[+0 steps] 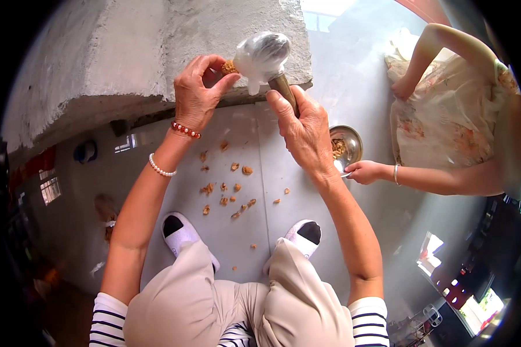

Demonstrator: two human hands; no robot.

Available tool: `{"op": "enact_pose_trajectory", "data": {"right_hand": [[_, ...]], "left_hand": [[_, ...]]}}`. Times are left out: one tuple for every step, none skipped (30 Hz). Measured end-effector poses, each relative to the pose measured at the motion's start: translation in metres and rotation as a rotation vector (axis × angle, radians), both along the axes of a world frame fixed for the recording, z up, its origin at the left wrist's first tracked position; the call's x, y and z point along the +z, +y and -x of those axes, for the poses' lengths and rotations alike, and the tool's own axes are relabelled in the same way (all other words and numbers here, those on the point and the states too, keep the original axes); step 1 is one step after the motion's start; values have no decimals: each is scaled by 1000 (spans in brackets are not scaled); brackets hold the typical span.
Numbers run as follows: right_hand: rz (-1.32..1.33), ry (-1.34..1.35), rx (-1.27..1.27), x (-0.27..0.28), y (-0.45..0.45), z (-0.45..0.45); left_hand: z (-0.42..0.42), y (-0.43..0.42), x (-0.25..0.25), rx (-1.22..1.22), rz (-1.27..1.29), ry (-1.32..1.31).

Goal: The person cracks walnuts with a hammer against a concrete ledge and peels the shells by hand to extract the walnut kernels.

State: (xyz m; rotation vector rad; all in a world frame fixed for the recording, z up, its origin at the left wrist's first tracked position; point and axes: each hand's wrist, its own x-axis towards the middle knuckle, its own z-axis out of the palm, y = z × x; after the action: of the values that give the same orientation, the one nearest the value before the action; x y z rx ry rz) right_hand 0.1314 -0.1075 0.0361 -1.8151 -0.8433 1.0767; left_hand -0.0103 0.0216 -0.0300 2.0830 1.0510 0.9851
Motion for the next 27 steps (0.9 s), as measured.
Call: {"op": "enact_pose_trajectory", "data": {"right_hand": [[-14, -12, 24, -3, 2, 1], [-29, -26, 46, -5, 4, 1], [-14, -52, 61, -4, 7, 1], [-47, -85, 62, 0, 8, 2], [-80, -116, 63, 5, 11, 3], [-111, -146, 65, 11, 13, 4], [-114, -175, 65, 18, 12, 4], [-150, -216, 67, 20, 12, 5], [-191, -234, 70, 19, 12, 5], [-235, -254, 72, 17, 12, 5], [-206, -288, 103, 13, 12, 5], [-178, -323, 135, 7, 12, 3], [-102, -389, 173, -4, 14, 0], [-96, -385, 181, -11, 15, -1], [-116, -433, 176, -9, 17, -2], [-130, -473, 177, -5, 18, -2], [-104, -428, 168, 1, 18, -2], [-113, -413, 160, 6, 19, -1], [-159, -383, 136, 14, 20, 0], [-198, -349, 113, 18, 20, 3], [-220, -355, 106, 18, 19, 4], [-244, -362, 98, 17, 19, 5], [-269, -369, 89, 16, 18, 5], [-191, -391, 131, 11, 17, 4], [-125, -452, 173, 0, 17, 0], [-59, -513, 211, -8, 17, -2], [-88, -472, 164, -2, 17, -1]], "left_hand": [[-1, 1, -1, -10, 7, -12], [-2, 1, -1, -22, 13, -26], [-2, 1, 0, -22, 12, -41], [-2, 0, 1, -22, 11, -56], [-2, 0, 1, -23, 12, -71], [-1, 1, -1, -25, 15, -86], [-1, 2, -3, -27, 21, -102], [-1, 4, -6, -29, 26, -118], [0, 4, -8, -29, 7, -106], [1, 6, -9, -30, -13, -94], [1, 7, -10, -29, -35, -84], [2, 7, -11, -35, -25, -105], [2, 8, -13, -44, -14, -127], [1, 9, -14, -53, -4, -149], [1, 12, -12, -59, -25, -135], [2, 14, -11, -58, -39, -115], [4, 11, -11, -68, -41, -93], [3, 11, -12, -64, -42, -97], [2, 12, -12, -59, -43, -101], [3, 11, -13, -54, -37, -102], [3, 10, -13, -54, -36, -100], [3, 11, -14, -54, -37, -99], [3, 11, -14, -55, -38, -99], [4, 10, -15, -59, -22, -113], [4, 10, -16, -62, -9, -129], [4, 11, -17, -68, 2, -144], [2, 13, -14, -67, -32, -136]]}}
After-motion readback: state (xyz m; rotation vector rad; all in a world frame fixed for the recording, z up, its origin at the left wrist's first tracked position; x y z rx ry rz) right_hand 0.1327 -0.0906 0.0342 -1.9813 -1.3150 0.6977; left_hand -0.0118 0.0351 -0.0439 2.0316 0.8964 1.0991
